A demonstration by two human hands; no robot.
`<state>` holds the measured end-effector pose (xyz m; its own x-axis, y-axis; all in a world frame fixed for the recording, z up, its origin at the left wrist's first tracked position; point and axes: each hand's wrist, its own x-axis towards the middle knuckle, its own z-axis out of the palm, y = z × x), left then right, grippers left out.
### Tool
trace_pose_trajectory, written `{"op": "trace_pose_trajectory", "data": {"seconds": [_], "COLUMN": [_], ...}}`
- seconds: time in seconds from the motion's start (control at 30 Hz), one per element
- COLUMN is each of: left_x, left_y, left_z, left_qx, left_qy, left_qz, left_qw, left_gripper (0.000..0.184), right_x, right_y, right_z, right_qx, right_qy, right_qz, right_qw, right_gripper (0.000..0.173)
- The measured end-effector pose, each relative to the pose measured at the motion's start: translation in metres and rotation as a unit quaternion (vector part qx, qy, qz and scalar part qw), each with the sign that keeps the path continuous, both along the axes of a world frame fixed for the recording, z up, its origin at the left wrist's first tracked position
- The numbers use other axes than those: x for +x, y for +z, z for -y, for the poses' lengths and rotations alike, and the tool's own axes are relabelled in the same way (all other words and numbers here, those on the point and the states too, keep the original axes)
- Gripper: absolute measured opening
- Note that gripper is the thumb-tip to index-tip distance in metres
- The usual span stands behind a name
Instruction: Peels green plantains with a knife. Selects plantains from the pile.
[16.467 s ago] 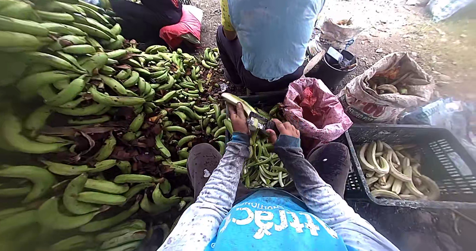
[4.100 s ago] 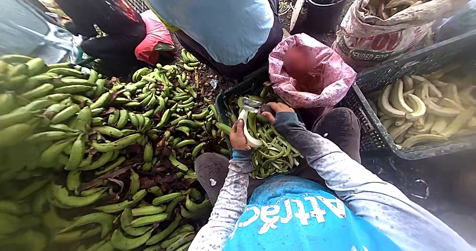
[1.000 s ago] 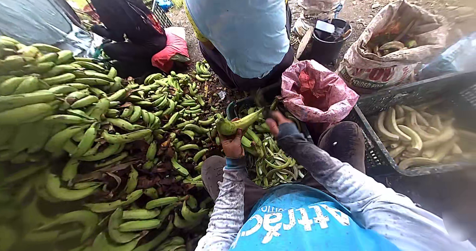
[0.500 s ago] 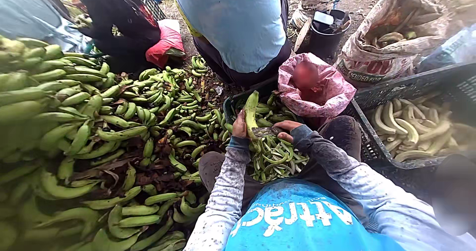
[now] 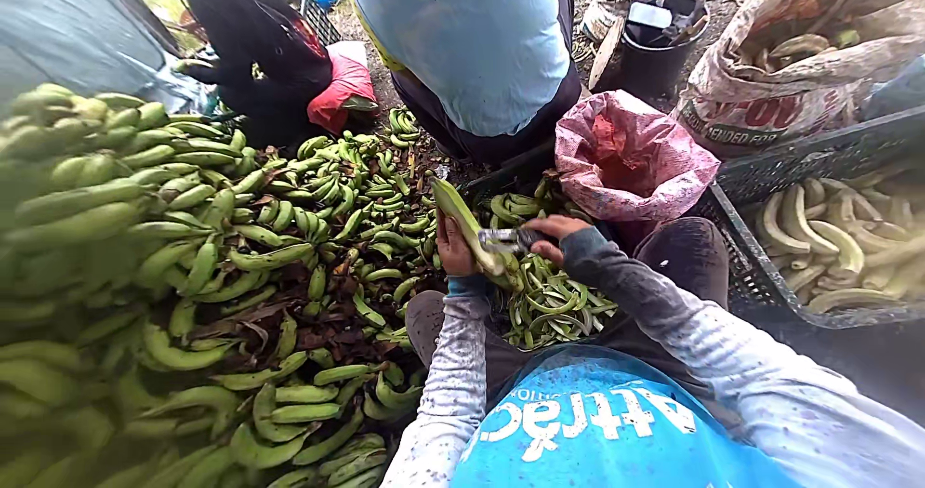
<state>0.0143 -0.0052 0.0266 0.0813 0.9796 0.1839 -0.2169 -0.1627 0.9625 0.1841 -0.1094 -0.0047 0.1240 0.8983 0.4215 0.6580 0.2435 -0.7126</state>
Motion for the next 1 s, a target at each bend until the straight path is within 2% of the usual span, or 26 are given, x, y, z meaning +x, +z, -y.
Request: {"op": "trace_pose_trajectory", "data": {"seconds": [0.07,0.13,0.23,0.33,0.4,0.5,0.6,0.67,0.73,0.8,0.87,0.9,0.93,1.0], "left_x": [0.004,0.007,0.011,0.011,0.006,-0.007,0.001,0.008,0.013,0.008,-0.006,-0.009,-0.011,-0.011], "left_y": [0.013,0.016,0.011,0.005,-0.007,-0.016,0.009,0.023,0.027,0.024,0.021,0.018,0.013,0.0], "left_z": [-0.007,0.001,0.032,0.052,0.043,0.012,-0.011,-0.017,-0.003,0.018,0.029,0.029,0.029,0.021], "left_qx": [0.044,0.057,0.018,-0.061,-0.075,0.018,0.104,0.128,0.125,0.07,-0.022,-0.06,-0.078,-0.059], "left_qy": [0.015,-0.026,-0.14,-0.185,-0.154,-0.029,0.139,0.16,0.093,-0.063,-0.237,-0.279,-0.283,-0.193], "left_qz": [-0.003,-0.018,-0.065,-0.064,-0.016,0.01,0.037,0.043,0.042,0.02,-0.075,-0.128,-0.154,-0.117], "left_qw": [0.999,0.998,0.988,0.979,0.985,0.999,0.984,0.978,0.987,0.995,0.968,0.95,0.943,0.972], "left_gripper": [0.046,0.046,0.049,0.046,0.045,0.05,0.052,0.053,0.052,0.046,0.044,0.046,0.048,0.047], "right_x": [-0.009,-0.003,0.03,0.046,0.037,-0.004,-0.036,-0.04,-0.028,-0.006,0.016,0.023,0.027,0.022], "right_y": [-0.028,-0.033,0.029,0.066,0.075,0.046,0.004,-0.002,0.009,0.026,0.045,0.057,0.066,0.073], "right_z": [0.001,-0.01,-0.027,-0.05,-0.049,-0.026,0.002,0.008,0.002,-0.018,-0.042,-0.049,-0.053,-0.05], "right_qx": [0.094,0.137,0.066,0.147,0.133,0.053,0.056,0.088,0.086,0.095,0.113,0.105,0.091,0.064], "right_qy": [-0.009,-0.037,-0.071,-0.172,-0.146,-0.064,-0.06,-0.088,-0.097,-0.123,-0.158,-0.166,-0.167,-0.137], "right_qz": [0.018,0.056,0.11,0.111,0.109,0.093,0.06,0.063,0.071,0.089,0.1,0.101,0.101,0.096], "right_qw": [0.995,0.988,0.989,0.968,0.974,0.992,0.995,0.99,0.989,0.984,0.976,0.975,0.977,0.984], "right_gripper": [0.053,0.053,0.043,0.044,0.049,0.049,0.051,0.051,0.048,0.045,0.044,0.044,0.046,0.049]}}
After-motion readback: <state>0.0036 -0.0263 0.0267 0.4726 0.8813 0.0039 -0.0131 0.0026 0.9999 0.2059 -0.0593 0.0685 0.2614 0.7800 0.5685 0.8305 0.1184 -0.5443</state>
